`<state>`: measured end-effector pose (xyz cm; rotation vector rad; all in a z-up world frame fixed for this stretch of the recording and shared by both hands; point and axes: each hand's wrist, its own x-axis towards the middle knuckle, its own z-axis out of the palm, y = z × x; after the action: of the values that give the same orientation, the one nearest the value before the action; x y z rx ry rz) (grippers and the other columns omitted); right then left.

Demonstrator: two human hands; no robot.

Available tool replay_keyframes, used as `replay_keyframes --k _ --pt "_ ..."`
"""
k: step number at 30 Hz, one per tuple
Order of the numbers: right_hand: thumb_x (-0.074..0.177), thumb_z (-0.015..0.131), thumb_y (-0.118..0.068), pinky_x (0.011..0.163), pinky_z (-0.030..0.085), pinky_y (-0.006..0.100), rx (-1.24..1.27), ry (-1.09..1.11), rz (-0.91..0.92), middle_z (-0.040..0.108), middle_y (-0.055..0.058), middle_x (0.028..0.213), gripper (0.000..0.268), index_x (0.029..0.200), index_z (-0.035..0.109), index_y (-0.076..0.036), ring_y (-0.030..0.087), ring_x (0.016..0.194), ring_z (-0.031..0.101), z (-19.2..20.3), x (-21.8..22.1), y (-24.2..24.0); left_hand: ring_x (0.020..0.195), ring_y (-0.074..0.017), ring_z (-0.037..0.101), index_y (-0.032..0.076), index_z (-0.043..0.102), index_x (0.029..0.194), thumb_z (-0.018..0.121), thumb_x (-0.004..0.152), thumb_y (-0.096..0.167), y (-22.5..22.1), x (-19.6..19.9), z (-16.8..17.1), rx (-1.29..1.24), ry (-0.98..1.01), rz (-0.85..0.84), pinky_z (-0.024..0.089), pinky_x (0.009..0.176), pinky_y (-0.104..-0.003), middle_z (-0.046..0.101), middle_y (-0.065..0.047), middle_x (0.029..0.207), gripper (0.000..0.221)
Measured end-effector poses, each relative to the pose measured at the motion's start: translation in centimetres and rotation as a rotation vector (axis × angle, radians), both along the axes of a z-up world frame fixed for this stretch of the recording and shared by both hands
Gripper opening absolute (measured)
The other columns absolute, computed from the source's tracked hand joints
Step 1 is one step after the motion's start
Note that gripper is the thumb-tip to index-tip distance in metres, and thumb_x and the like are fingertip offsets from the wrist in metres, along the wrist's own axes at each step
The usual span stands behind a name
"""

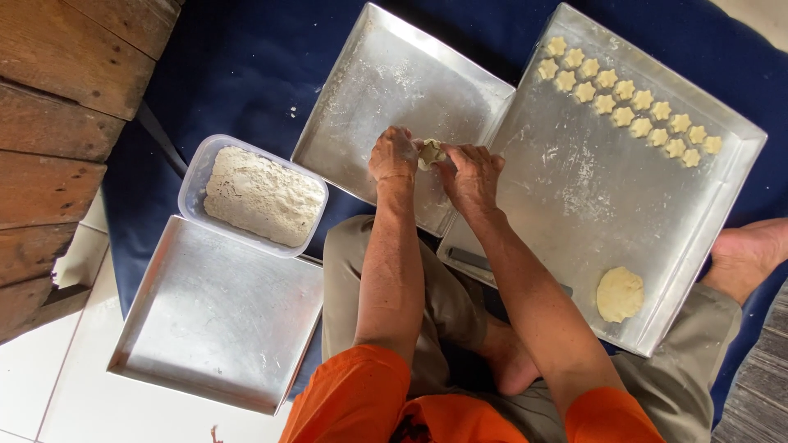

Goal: A person sits on the floor and uses a star-shaped mold to cut cookies from dough, arranging them onto a metal baking tray.

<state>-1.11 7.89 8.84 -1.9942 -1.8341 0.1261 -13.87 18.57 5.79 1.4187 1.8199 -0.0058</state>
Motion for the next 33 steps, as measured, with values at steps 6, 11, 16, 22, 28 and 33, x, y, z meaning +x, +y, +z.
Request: replay_keyframes --k 6,11,16,22,28,33 --pt "0.097 0.073 -0.035 0.099 0.030 0.047 -0.062 0.020 -0.047 0.068 -0.007 0.097 0.021 0.118 0.072 -0.034 0.018 0.099 0.065 0.0 -0.5 0.2 0.120 -0.0335 0.069 0.024 0.074 0.120 0.072 0.092 0.044 -0.4 -0.5 1.5 0.008 -0.037 0.002 0.057 0.099 -0.053 0.075 -0.008 0.117 0.034" --pt "0.096 0.074 -0.034 0.101 0.028 0.049 -0.099 0.060 -0.094 0.071 -0.006 0.096 0.022 0.118 0.072 -0.034 0.017 0.098 0.066 0.4 -0.8 0.2 0.119 -0.0334 0.069 0.023 0.074 0.120 0.074 0.091 0.043 -0.3 -0.4 0.7 0.021 -0.032 0.008 0.057 0.099 -0.053 0.075 -0.008 0.116 0.035" --pt "0.098 0.073 -0.032 0.103 0.027 0.051 -0.133 0.093 -0.118 0.071 -0.005 0.094 0.019 0.116 0.072 -0.034 0.020 0.099 0.066 0.2 -0.8 0.5 0.117 -0.0358 0.070 0.021 0.075 0.119 0.074 0.091 0.044 -0.5 -0.7 1.8 0.044 -0.055 0.001 0.057 0.099 -0.054 0.075 -0.010 0.116 0.036" --pt "0.096 0.074 -0.036 0.105 0.024 0.052 -0.157 0.027 -0.151 0.072 -0.007 0.092 0.013 0.109 0.075 -0.037 0.017 0.100 0.067 -0.6 -0.8 0.7 0.109 -0.0351 0.073 0.018 0.077 0.101 0.084 0.081 0.039 -0.8 -0.7 1.6 0.109 -0.046 0.006 0.059 0.096 -0.047 0.076 -0.012 0.102 0.030" --pt "0.097 0.074 -0.038 0.109 0.018 0.056 -0.192 0.023 -0.189 0.076 -0.006 0.094 0.009 0.105 0.077 -0.038 0.017 0.106 0.068 -1.6 -0.5 1.1 0.107 -0.0407 0.073 0.012 0.075 0.087 0.083 0.082 0.032 -0.1 -0.5 -1.0 0.137 -0.100 -0.037 0.057 0.095 -0.048 0.074 -0.018 0.097 0.022" --pt "0.096 0.076 -0.038 0.111 0.016 0.058 -0.315 0.071 -0.188 0.077 -0.007 0.094 0.012 0.107 0.077 -0.034 0.015 0.106 0.066 -2.4 0.2 1.4 0.113 -0.0409 0.071 -0.001 0.074 0.105 0.087 0.079 0.039 2.1 0.1 -4.9 0.110 0.026 -0.302 0.058 0.099 -0.048 0.074 -0.024 0.111 0.050"
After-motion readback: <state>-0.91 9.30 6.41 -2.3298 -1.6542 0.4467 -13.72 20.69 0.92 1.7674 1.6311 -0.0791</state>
